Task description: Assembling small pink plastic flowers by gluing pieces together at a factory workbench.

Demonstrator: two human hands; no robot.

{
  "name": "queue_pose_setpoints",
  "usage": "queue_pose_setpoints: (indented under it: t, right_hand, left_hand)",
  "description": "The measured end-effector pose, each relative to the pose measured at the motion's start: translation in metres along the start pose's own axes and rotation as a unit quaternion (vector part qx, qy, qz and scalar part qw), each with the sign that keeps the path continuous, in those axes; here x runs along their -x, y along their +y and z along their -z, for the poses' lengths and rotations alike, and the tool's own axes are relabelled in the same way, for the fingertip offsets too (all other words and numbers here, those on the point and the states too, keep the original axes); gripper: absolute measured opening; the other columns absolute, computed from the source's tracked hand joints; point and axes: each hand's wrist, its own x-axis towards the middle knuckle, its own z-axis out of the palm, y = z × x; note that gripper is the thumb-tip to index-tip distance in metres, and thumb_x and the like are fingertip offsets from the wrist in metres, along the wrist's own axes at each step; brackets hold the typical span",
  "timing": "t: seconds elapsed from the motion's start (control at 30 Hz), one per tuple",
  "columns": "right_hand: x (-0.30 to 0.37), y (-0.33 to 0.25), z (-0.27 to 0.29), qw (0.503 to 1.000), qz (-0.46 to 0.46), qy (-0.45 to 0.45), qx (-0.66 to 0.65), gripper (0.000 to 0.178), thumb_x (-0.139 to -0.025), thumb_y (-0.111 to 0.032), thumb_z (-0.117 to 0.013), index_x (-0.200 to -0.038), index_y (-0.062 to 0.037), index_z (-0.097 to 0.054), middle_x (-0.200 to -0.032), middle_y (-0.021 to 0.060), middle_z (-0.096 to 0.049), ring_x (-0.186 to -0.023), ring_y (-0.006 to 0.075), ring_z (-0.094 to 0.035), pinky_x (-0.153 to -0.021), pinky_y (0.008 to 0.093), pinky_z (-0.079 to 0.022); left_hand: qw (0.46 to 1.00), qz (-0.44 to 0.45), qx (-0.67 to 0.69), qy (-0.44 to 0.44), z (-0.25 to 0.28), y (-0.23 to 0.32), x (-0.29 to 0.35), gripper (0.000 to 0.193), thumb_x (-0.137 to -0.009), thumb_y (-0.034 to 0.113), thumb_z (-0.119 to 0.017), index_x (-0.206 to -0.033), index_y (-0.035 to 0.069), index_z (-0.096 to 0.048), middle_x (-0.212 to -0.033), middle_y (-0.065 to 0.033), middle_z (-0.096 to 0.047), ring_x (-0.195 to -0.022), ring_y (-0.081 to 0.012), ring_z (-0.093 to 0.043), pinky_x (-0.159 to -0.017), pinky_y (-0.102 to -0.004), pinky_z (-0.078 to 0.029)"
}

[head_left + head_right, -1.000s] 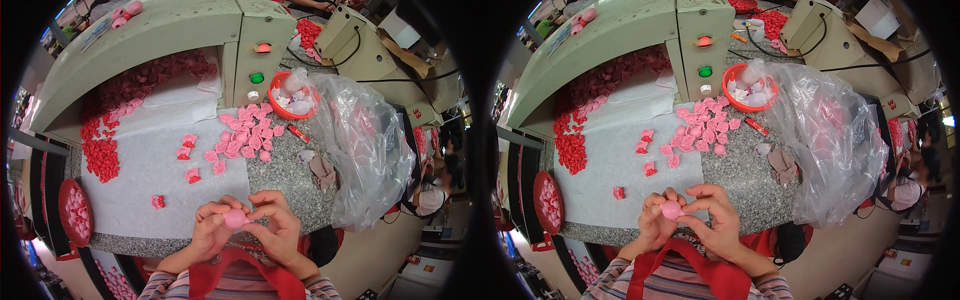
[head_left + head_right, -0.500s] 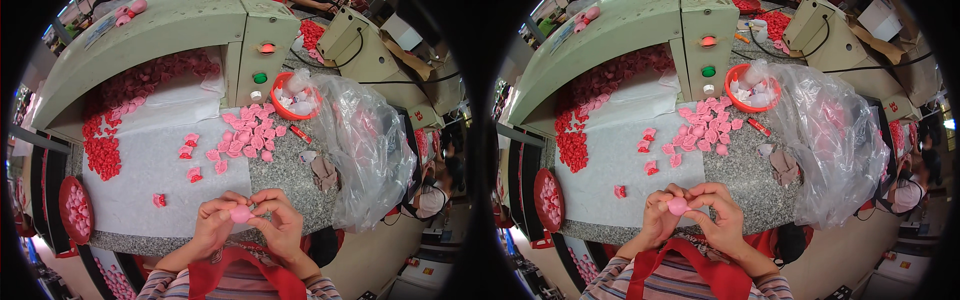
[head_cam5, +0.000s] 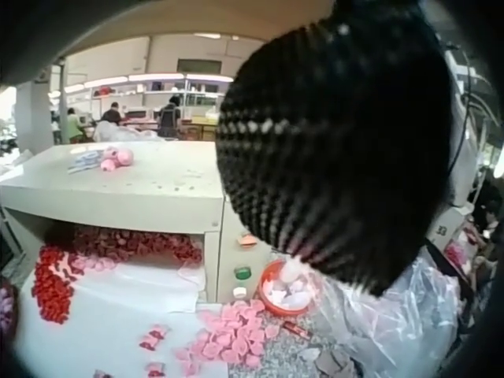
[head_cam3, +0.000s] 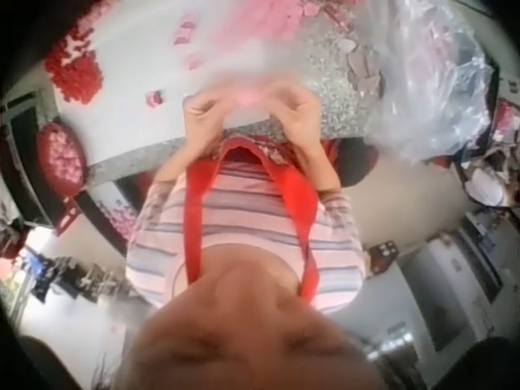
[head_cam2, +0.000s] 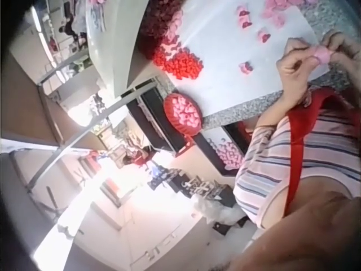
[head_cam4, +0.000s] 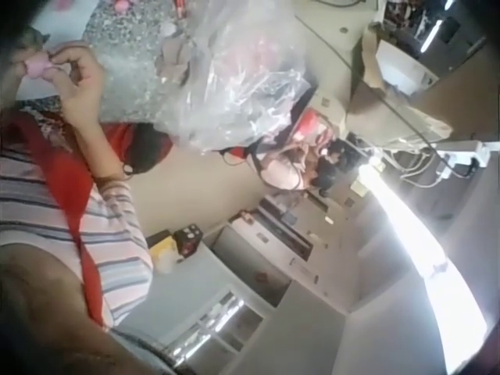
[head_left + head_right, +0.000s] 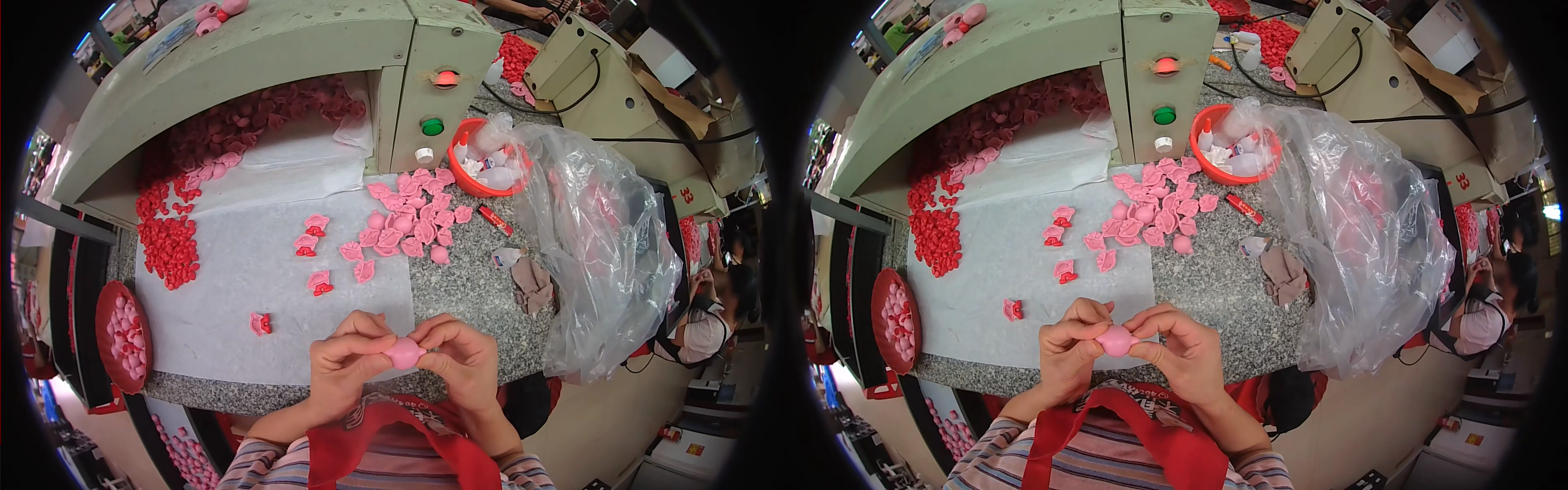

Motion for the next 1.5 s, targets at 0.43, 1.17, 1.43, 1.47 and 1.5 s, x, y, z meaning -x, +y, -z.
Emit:
queue_pose_setpoints:
  t: [0.43,1.17,1.43,1.47,1.5]
  right_hand:
    - [-0.041,-0.011,0.021,0.965,-0.12,-0.052,0.227,0.012,-0.074,-0.007,-0.069,-0.082,0.0,-0.063,-0.072,0.0046,-0.062,-0.069,0.0124,-0.059,-0.067,0.0261,-0.047]
    - [-0.013,-0.008,-0.021,0.833,0.248,0.064,0.491,0.032,-0.057,-0.005,-0.077,-0.083,-0.0055,-0.058,-0.084,0.0066,-0.055,-0.076,0.0238,-0.053,-0.064,0.0323,-0.042]
    - [-0.016,-0.011,-0.023,0.825,0.268,0.045,0.495,0.03,-0.055,-0.004,-0.076,-0.081,-0.0042,-0.061,-0.083,0.0065,-0.057,-0.076,0.0247,-0.053,-0.067,0.0338,-0.044]
    - [-0.017,-0.011,-0.023,0.823,0.267,0.039,0.5,0.03,-0.055,-0.004,-0.075,-0.081,-0.004,-0.061,-0.083,0.0065,-0.057,-0.077,0.0251,-0.053,-0.069,0.0343,-0.045]
    - [-0.018,-0.011,-0.023,0.823,0.267,0.039,0.5,0.03,-0.055,-0.004,-0.075,-0.081,-0.004,-0.061,-0.083,0.0065,-0.057,-0.077,0.0251,-0.053,-0.069,0.0343,-0.045]
  left_hand:
    - [0.944,0.152,-0.285,-0.066,0.007,0.016,-0.034,0.032,-0.069,0.002,-0.073,-0.099,0.001,-0.061,-0.09,-0.0047,-0.061,-0.085,-0.0139,-0.057,-0.078,-0.0286,-0.045]
    - [0.896,0.262,0.358,-0.035,0.012,-0.018,-0.009,0.044,-0.082,0.018,-0.062,-0.122,0.006,-0.048,-0.109,-0.0104,-0.057,-0.103,-0.0236,-0.054,-0.091,-0.0377,-0.04]
    - [0.914,0.243,0.324,-0.03,0.012,-0.014,-0.01,0.037,-0.081,0.015,-0.063,-0.113,0.001,-0.05,-0.103,-0.0086,-0.059,-0.097,-0.017,-0.056,-0.086,-0.0325,-0.042]
    - [0.918,0.239,0.315,-0.023,0.012,-0.014,-0.01,0.036,-0.081,0.015,-0.063,-0.112,0.001,-0.05,-0.102,-0.0085,-0.059,-0.097,-0.0168,-0.056,-0.086,-0.0322,-0.042]
    - [0.918,0.239,0.315,-0.023,0.013,-0.015,-0.01,0.036,-0.081,0.015,-0.063,-0.112,0.001,-0.05,-0.102,-0.0085,-0.059,-0.097,-0.0168,-0.056,-0.086,-0.0322,-0.042]
